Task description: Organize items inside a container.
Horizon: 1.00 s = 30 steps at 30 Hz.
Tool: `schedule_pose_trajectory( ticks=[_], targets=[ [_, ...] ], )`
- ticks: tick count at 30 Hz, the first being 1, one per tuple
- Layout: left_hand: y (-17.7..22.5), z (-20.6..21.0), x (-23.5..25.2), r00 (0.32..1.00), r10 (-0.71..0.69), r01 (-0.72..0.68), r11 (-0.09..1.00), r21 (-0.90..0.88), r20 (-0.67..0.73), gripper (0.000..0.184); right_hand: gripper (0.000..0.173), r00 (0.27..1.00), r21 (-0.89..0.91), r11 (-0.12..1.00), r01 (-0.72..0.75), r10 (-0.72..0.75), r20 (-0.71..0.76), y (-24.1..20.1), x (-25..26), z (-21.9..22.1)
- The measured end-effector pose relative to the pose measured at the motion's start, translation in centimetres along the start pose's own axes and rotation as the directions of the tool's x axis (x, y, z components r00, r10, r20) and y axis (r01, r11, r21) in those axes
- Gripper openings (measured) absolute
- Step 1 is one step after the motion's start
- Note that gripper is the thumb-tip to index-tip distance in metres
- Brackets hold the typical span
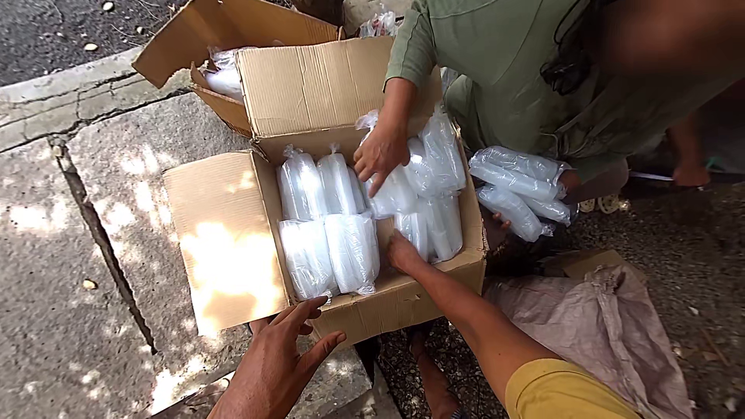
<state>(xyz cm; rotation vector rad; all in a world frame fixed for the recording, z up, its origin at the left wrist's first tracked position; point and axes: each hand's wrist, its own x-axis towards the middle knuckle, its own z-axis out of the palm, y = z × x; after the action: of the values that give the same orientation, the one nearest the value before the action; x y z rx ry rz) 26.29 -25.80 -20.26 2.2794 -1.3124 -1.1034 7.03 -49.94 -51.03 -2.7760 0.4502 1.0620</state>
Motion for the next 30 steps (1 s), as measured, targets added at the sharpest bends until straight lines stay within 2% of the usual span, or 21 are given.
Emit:
schedule_pose_trajectory(
  ticks=[11,15,21,27,28,30],
  targets=[
    [0.00,0.05,-0.01,1.000,0.007,-0.007,1.000,-0.008,-0.006,0.075,0.029,1.000,-0.024,1.000,0.013,-0.013,-0.007,0.03,0.00,-0.16],
    [0.00,0.01,0.02,1.000,0.007,-0.007,1.000,-0.007,0.009,0.076,0.032,0.998,0.043,0.999,0.014,-0.012,-0.061,0.20,0.16,0.46],
    [0.17,0.00,0.12,1.000,0.008,-0.008,1.000,0.003,0.008,0.076,0.030,0.999,0.003,1.000,0.016,-0.016,-0.049,0.20,0.30,0.34],
    [0.21,0.07,0.22,1.000,0.010,-0.010,1.000,0.008,0.010,0.076,0.029,0.999,0.042,0.999,0.011,-0.009,-0.043,0.17,0.10,0.24],
    [0.23,0.09,0.24,1.000,0.012,-0.012,1.000,0.009,0.008,0.076,0.029,0.999,0.057,0.998,0.000,0.003,-0.054,0.11,0.01,0.19],
    [0.31,0.06,0.28,1.000,0.010,-0.010,1.000,0.014,0.008,0.076,0.033,0.984,0.147,0.988,-0.039,0.063,-0.167,-0.03,-0.21,0.64]
  ],
)
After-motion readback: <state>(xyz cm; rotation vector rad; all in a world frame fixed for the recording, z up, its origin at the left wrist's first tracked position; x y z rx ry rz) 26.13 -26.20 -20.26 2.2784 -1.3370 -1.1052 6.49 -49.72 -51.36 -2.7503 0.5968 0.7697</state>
